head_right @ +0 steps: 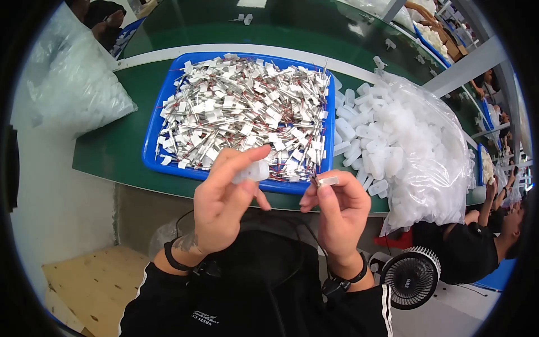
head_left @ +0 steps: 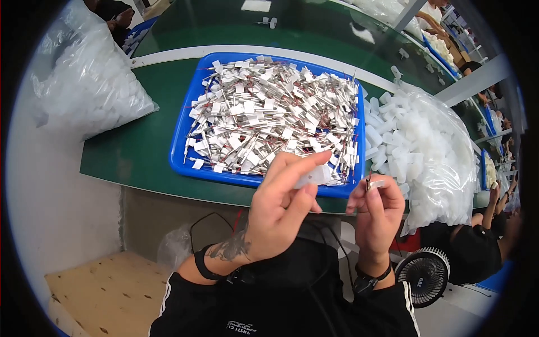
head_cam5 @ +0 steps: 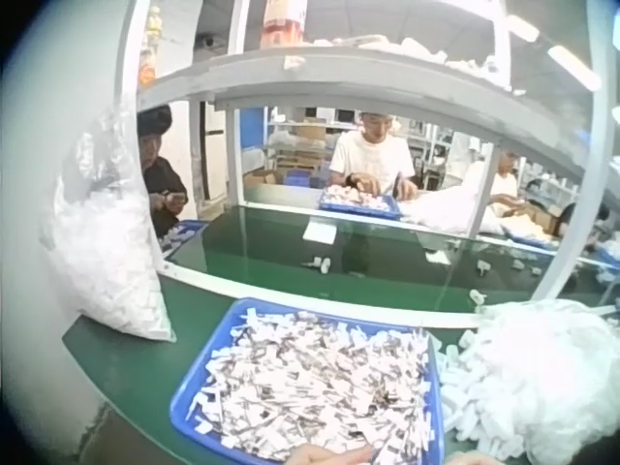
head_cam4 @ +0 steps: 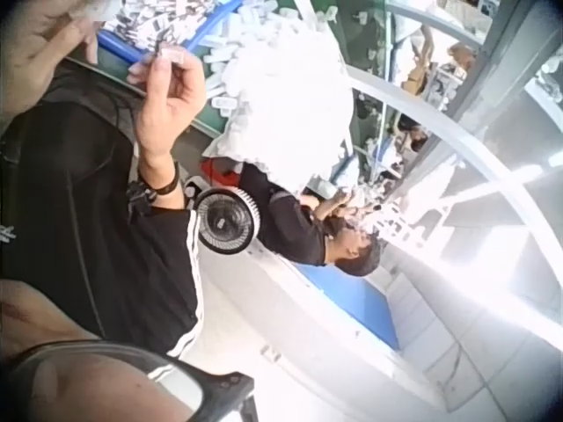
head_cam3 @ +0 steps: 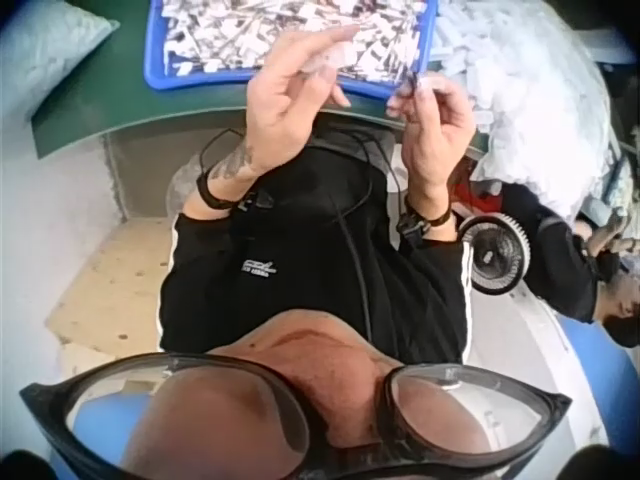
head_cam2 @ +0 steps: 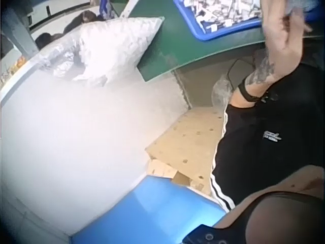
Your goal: Assembling small electronic components by inserting wired connectors into white plastic caps.
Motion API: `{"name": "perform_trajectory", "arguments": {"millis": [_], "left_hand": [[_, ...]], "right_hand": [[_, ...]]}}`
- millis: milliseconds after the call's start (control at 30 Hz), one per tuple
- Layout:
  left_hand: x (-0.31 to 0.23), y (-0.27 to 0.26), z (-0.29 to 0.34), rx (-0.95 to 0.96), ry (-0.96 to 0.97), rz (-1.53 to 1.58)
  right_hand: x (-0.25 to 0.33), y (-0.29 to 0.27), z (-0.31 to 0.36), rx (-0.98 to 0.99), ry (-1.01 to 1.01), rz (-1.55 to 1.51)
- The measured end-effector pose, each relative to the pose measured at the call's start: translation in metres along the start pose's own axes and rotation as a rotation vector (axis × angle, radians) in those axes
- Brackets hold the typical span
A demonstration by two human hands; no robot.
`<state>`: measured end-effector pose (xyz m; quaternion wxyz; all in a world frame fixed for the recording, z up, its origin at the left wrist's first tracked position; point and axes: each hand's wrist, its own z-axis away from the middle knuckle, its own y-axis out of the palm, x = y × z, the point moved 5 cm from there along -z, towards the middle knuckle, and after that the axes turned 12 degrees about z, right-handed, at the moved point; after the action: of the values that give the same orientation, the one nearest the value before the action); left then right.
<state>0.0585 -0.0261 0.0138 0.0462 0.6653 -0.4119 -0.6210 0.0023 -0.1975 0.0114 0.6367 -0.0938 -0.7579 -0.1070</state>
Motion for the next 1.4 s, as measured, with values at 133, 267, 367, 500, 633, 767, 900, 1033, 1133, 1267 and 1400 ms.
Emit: {"name": "perform_trajectory", "arguments": {"millis": [133, 267, 367, 500, 633, 767, 900, 1033, 1133, 1267, 1400], "left_hand": [[-0.007, 0.010, 0.003, 0.002, 0.143, -0.384], [-0.017, 0.010, -0.001, 0.074, 0.286, -0.579], [-0.026, 0.013, -0.003, 0.079, 0.342, -0.707], [-0.004, -0.009, 0.000, -0.080, -0.122, 0.156], [0.001, -0.009, 0.001, 0.022, -0.168, 0.382], [0.005, -0.013, 0.001, 0.012, -0.134, 0.378], [0.006, -0.013, 0.001, 0.048, -0.124, 0.354], [0.008, -0.015, 0.002, 0.018, -0.114, 0.299], [0.008, -0.011, 0.003, 0.052, -0.139, 0.305], [0.007, -0.010, 0.003, 0.057, -0.149, 0.239], [0.005, -0.004, -0.002, 0.096, -0.131, 0.084]], "right_hand": [[-0.004, 0.014, 0.001, 0.078, 0.044, -0.172], [0.004, 0.021, -0.006, 0.145, -0.040, -0.192], [0.018, 0.016, -0.008, 0.118, -0.184, 0.041], [0.035, 0.012, 0.000, 0.024, -0.251, 0.374], [0.044, 0.015, -0.003, 0.026, -0.360, 0.541], [0.046, 0.017, -0.003, 0.038, -0.370, 0.581], [0.046, 0.016, -0.005, 0.061, -0.421, 0.630], [0.049, 0.016, -0.003, 0.063, -0.433, 0.638], [0.047, 0.015, -0.003, 0.064, -0.446, 0.646], [0.053, 0.015, -0.002, 0.081, -0.480, 0.671], [0.057, 0.019, 0.000, 0.128, -0.539, 0.756]]}}
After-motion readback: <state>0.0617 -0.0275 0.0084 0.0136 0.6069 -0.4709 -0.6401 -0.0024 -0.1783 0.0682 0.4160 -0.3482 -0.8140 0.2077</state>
